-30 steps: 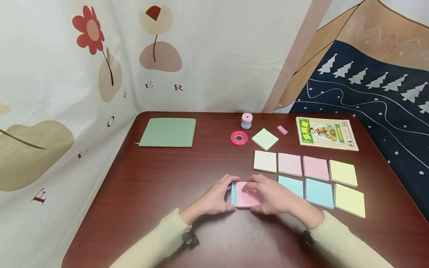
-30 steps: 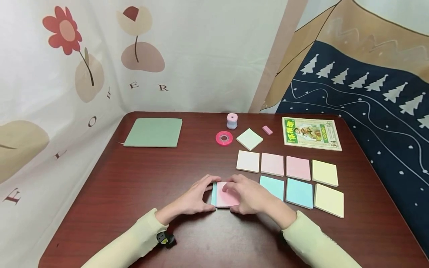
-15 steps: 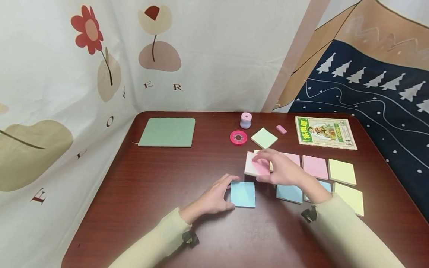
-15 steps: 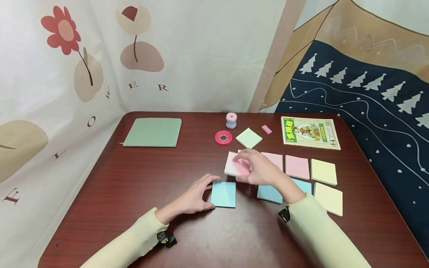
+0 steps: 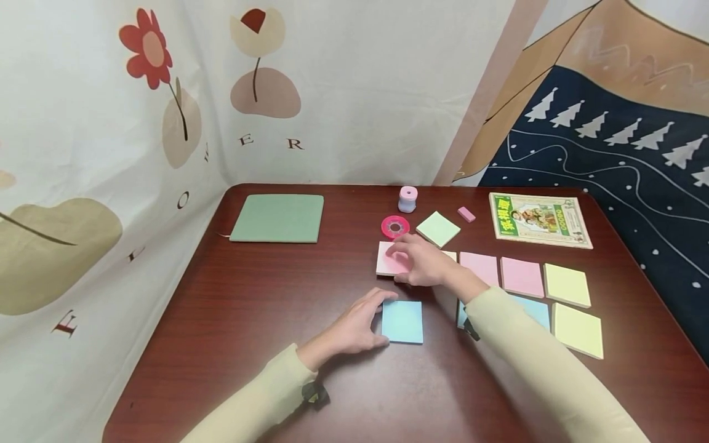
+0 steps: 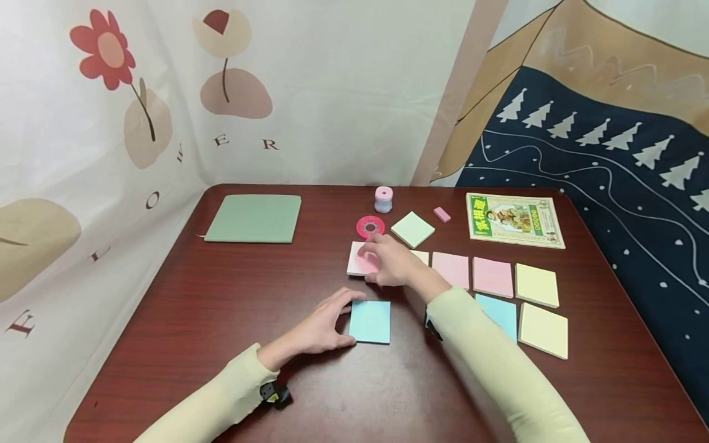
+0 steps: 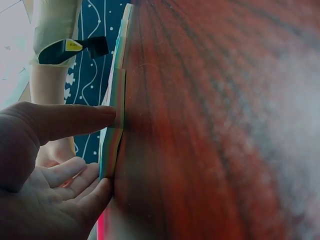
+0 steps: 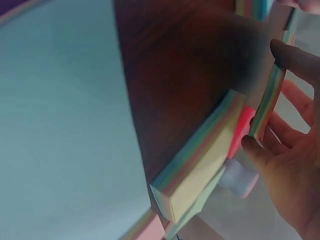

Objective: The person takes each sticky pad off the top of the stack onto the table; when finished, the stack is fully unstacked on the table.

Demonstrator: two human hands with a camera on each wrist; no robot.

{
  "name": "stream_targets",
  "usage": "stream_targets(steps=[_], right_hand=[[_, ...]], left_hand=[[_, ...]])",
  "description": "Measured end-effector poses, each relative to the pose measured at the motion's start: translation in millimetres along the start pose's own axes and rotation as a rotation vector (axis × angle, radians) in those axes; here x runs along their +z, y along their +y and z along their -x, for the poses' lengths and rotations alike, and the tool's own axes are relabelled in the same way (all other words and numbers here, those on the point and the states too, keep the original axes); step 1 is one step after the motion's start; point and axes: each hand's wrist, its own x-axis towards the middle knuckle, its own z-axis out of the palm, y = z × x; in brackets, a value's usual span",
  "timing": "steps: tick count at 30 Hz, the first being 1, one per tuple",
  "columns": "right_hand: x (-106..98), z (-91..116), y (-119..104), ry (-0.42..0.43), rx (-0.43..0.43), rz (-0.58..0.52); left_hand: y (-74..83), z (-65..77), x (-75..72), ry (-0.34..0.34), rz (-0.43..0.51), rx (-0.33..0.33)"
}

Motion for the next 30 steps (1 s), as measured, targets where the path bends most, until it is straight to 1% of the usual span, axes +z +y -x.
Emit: stream_targets(steps=[2, 6, 15, 19, 22, 25, 30], right_hand=[[4.3, -2.2, 0.1, -0.024, -0.005, 0.015], [9.2, -4.9, 0.2, -0.063, 0.012, 0.031], [10.9, -6.8, -1.6, -0.095, 0.027, 0.031], [11.0, -6.2, -1.9, -0.102, 0.038, 0.040], [10.1, -4.0, -1.4, -0.093, 0.028, 0.039], [5.8, 0.2, -1.9, -0.062, 0.019, 0.019], [-9.2, 11.7, -2.2, 0.010, 0.059, -0.026]], left_hand=[[-0.4, 0.0, 0.2, 0.001, -0.006, 0.010], [-0.2, 0.4, -0.8, 0.005, -0.014, 0.018], [-1.3, 1.4, -1.8, 0.001, -0.041, 0.005], [-1.6, 1.4, -2.3, 0.006, -0.028, 0.006], [-2.6, 1.4, -2.1, 0.009, -0.006, 0.009], [-3.7, 1.3, -2.3, 0.006, 0.016, 0.011], [-3.8, 1.7, -5.1, 0.002, 0.129, 0.019]])
